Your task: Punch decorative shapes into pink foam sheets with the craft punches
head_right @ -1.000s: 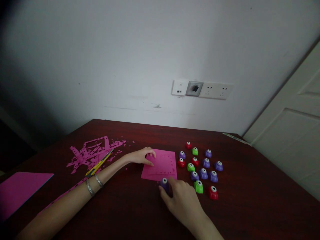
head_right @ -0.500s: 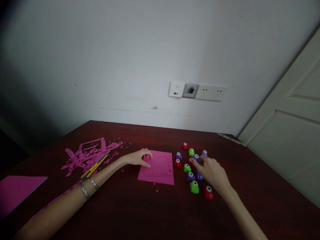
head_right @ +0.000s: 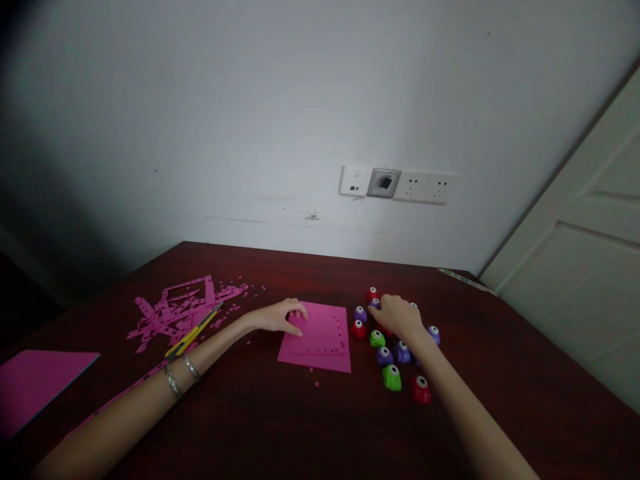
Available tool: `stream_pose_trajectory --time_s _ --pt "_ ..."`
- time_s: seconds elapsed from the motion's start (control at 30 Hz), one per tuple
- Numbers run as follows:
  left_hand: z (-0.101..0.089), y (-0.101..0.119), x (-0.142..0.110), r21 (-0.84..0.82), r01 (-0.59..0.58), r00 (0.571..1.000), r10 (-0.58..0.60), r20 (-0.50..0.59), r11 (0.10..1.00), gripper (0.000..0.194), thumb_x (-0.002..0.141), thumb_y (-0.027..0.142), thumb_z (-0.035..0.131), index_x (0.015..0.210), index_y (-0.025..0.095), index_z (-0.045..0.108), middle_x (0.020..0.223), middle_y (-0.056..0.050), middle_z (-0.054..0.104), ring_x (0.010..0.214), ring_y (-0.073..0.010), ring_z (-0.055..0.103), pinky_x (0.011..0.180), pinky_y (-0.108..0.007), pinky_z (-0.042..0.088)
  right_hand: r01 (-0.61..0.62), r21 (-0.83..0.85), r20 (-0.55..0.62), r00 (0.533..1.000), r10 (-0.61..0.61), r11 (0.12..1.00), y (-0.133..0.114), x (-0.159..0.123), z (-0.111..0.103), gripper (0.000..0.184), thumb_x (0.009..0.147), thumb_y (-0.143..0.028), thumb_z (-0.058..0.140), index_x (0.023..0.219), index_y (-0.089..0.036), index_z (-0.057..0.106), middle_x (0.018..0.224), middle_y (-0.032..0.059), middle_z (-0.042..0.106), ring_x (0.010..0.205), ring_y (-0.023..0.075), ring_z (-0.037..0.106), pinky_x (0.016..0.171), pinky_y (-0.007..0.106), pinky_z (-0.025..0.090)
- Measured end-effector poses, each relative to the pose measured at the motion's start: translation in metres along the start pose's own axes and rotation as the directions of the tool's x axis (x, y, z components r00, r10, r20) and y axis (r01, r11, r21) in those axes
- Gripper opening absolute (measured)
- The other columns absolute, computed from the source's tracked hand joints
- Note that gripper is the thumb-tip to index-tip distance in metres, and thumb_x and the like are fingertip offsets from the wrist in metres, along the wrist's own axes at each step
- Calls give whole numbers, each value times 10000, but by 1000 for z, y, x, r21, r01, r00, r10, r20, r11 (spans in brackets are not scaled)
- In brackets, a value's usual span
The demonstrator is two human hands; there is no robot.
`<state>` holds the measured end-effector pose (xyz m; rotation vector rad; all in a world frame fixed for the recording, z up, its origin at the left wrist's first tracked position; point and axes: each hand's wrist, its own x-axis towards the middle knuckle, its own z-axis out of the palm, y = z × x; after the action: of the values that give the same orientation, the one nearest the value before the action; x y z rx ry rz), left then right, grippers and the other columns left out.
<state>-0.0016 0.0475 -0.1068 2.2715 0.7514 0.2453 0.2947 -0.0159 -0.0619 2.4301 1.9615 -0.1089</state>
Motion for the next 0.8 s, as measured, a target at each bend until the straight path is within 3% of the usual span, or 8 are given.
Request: stream_pose_trajectory --time_s 0.13,0.33,0.57,0.8 --pt "3 0 0 21 -6 999 7 -42 1000 394 650 413 698 958 188 599 918 -35 503 906 -189 456 774 -293 367 -10 -10 16 1000 10 1000 0 2 3 426 787 -487 462 878 -118 655 899 186 664 880 306 630 688 370 444" --pt "7 15 0 164 119 986 -97 -137 979 502 598 403 732 1015 167 583 942 -67 500 932 -234 438 774 -316 380 -68 -10 23 997 69 998 3 4 6 410 728 -482 558 927 -133 641 951 181 656 878 300 630 657 357 452" --pt "7 18 0 223 275 952 -233 -200 935 623 523 596 705 946 154 587 934 -91 490 942 -290 429 783 -367 376 -104 1 -49 993 104 995 -1 -14 -6 385 767 -477 494 893 -149 649 929 171 659 856 318 629 637 368 444" --pt "5 13 0 165 342 927 -303 -223 925 574 514 535 730 911 156 560 924 -67 467 951 -286 420 773 -353 372 102 72 -120 988 -92 992 -34 -41 -17 400 816 -481 415 759 -190 684 770 116 672 755 254 638 577 290 398"
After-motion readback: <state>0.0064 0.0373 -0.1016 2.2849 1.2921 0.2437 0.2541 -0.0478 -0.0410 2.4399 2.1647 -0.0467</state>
